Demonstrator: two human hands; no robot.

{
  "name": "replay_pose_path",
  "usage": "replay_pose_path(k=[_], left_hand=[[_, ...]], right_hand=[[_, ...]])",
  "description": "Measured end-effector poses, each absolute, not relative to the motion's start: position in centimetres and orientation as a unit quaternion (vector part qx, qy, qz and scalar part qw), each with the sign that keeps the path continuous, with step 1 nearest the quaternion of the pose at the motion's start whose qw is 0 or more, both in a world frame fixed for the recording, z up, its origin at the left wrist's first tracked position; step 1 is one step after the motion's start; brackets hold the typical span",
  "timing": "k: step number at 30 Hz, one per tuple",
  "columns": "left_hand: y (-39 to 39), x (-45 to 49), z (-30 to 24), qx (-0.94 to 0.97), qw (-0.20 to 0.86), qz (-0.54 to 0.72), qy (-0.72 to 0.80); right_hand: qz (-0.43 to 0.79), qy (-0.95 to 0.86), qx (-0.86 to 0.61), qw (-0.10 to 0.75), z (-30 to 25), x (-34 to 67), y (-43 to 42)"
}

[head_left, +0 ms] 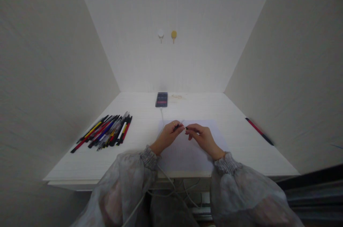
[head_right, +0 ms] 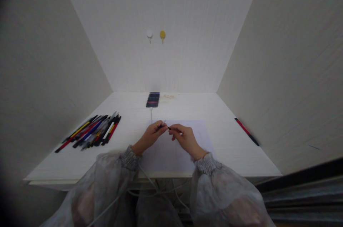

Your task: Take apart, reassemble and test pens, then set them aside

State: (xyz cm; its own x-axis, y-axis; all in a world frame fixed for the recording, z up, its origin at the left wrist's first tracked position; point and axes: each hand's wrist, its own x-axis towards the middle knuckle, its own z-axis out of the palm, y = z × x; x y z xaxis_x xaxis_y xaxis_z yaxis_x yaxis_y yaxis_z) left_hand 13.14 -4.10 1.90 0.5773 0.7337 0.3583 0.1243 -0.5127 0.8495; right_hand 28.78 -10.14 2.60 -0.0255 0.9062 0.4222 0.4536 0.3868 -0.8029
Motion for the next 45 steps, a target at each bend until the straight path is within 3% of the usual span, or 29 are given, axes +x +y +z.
replay_pose_path(k=[8,17,34,45], left_hand=[[-3.9,13.4,1.6,0.773,0.473,0.338,0.254],[-4.0,13.0,1.9,0.751,0.472,0.36,0.289],[-3.9,13.0,1.6,0.76,0.465,0.355,0.281],[-4.0,12.8,1.8,0.738,0.491,0.383,0.261]], right_hand=[[0.246,-0.683,-0.481,0.491,1.9,28.5,-10.0],[0.279,-0.647,-0.503,0.501,2.1,29.0,-10.3],[0.159,-0.689,-0.533,0.464,2.1,29.3,-10.4],[0.232,-0.682,-0.489,0.492,1.9,29.8,-10.5]])
